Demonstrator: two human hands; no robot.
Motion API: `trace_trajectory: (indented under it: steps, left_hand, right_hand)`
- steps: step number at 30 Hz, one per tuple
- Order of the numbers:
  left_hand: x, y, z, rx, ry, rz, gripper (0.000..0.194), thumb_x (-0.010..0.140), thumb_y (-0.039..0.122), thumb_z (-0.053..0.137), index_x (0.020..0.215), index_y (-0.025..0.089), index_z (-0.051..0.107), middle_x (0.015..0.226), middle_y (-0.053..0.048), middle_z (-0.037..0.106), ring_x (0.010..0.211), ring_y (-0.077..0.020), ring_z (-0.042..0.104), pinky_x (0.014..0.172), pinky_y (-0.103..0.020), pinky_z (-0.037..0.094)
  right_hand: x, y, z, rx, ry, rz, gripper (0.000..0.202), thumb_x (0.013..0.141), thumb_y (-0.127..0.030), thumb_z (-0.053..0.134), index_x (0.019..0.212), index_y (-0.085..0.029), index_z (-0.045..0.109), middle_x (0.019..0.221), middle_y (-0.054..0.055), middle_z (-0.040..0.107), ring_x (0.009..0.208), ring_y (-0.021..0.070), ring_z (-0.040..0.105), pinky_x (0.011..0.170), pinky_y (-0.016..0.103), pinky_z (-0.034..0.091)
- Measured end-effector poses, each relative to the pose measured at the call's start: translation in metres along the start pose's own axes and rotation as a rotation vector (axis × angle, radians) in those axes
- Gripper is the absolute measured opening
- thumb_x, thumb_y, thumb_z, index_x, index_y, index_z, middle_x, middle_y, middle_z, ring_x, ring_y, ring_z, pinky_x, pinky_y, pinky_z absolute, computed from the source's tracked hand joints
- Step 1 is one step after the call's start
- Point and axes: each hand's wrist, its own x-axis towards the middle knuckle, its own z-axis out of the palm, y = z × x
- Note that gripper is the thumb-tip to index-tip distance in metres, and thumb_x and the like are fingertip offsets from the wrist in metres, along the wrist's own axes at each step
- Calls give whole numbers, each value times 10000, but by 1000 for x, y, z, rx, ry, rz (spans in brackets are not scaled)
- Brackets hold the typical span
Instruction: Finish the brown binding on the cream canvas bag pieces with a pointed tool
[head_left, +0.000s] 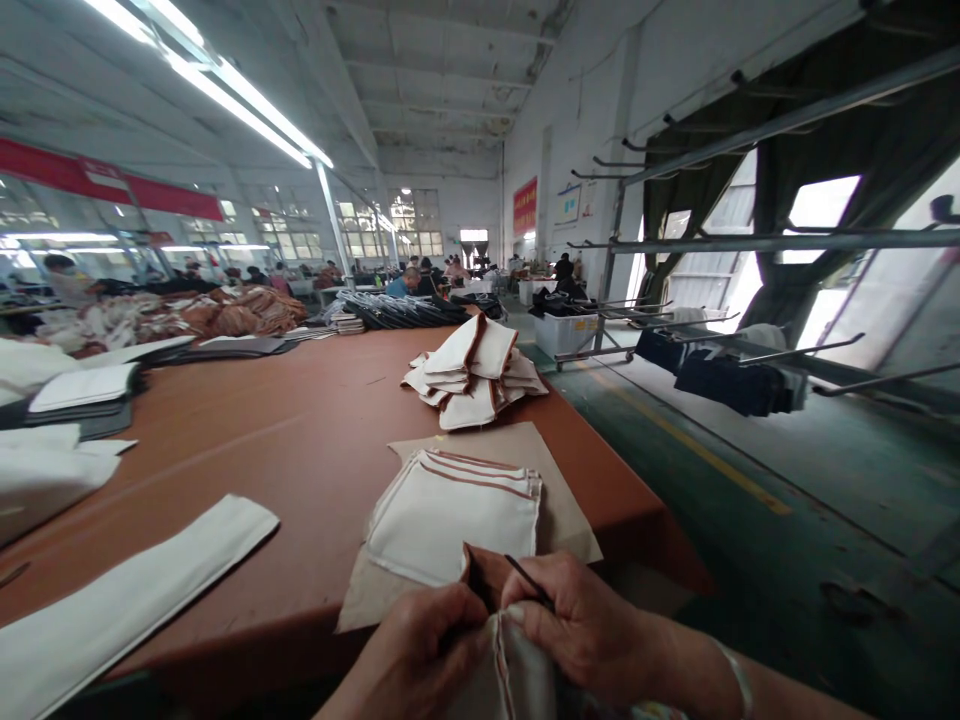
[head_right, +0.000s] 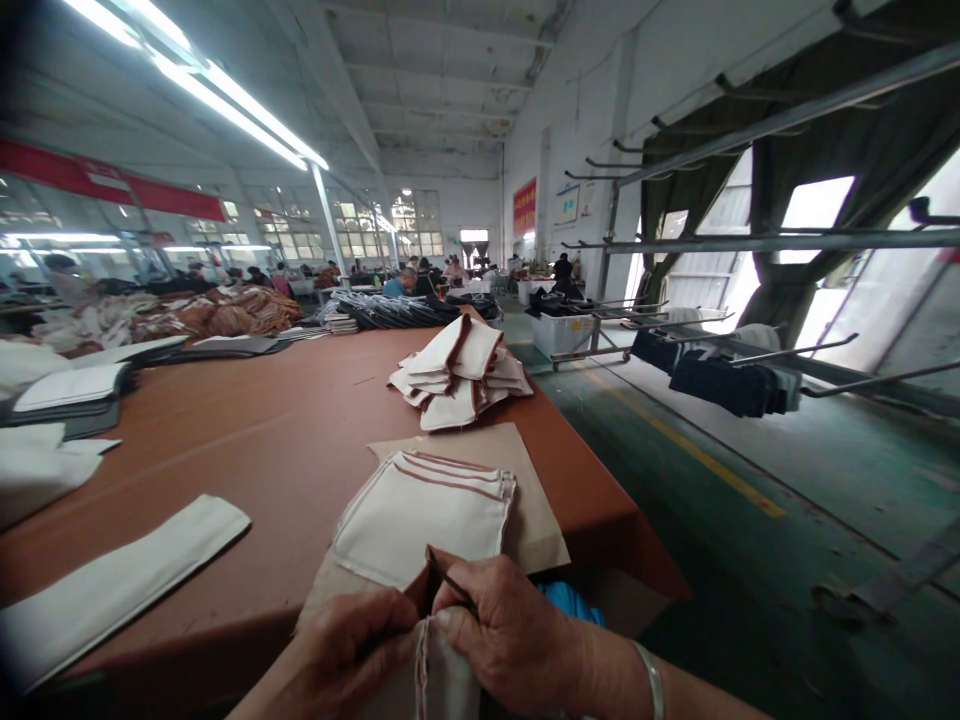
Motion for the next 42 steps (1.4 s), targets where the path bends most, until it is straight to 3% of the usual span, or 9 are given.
trace_trajectory:
  steps: [5,8,11,14,20,26,29,35,42]
  left_hand:
    - [-1,-13,10,268,130,199,242,937,278,396,820,192,589,777,-40,634,681,-167,556,641,-246,373]
    - [1,-11,11,64,120,114,246,943,307,402,827,193,587,788,-31,624,740,-177,569,700,-245,399]
    - [5,-7,12,-301,77,-40,284,906,402,480,729,187,535,694,17,510,671,-147,467,643,-224,380]
    - [9,-9,14,-487,19,-112,366,831,509,597,709,170,527,665,34,455,629,-121,368,573,-213,316]
    - [15,-23,20,-524,-27,-157,388,781,520,656,680,166,534,608,48,452,545,-96,323,498,-210,245]
    - [15,-12,24,-345,82,-186,228,814,369,551,694,176,560,644,33,507,604,-129,425,549,-220,327]
    - [17,-11,25,-240,124,-163,194,804,320,512,681,177,557,651,32,510,644,-144,452,603,-233,351]
    - [23,-17,28,-194,116,-187,197,797,315,489,671,178,553,623,44,455,613,-137,413,579,-238,325]
    - [23,-26,33,-408,92,-272,256,751,406,590,658,168,569,588,49,449,561,-113,335,512,-228,254]
  right_hand:
    - [1,-14,-6,-194,-11,-138,101,883,-123,455,881,-153,552,899,54,602,798,160,542,758,265,406]
    - [2,-15,-12,-34,-36,-43,89,881,-124,472,828,-157,537,799,5,551,713,126,490,690,230,392]
    - [4,-9,-14,192,-66,88,102,869,-144,502,775,-150,543,685,-39,462,615,93,391,579,195,346]
    - [4,-1,-11,263,-73,148,93,865,-171,526,783,-140,556,667,-43,452,598,86,366,541,188,316]
    - [3,11,-5,314,-77,186,141,884,-225,541,773,-137,546,663,-44,431,566,74,320,509,186,286]
    - [7,14,-1,322,-10,211,236,843,-357,647,805,-139,566,693,-30,489,629,95,401,555,195,327]
    - [12,13,1,192,0,244,176,746,-259,712,782,-141,585,666,-36,525,617,100,429,541,197,327]
    - [15,15,4,47,55,294,38,700,-143,635,724,-149,605,617,-34,569,571,100,455,498,190,315]
    - [8,20,13,82,162,128,86,676,-73,549,682,-149,590,629,-27,569,588,102,501,536,187,361]
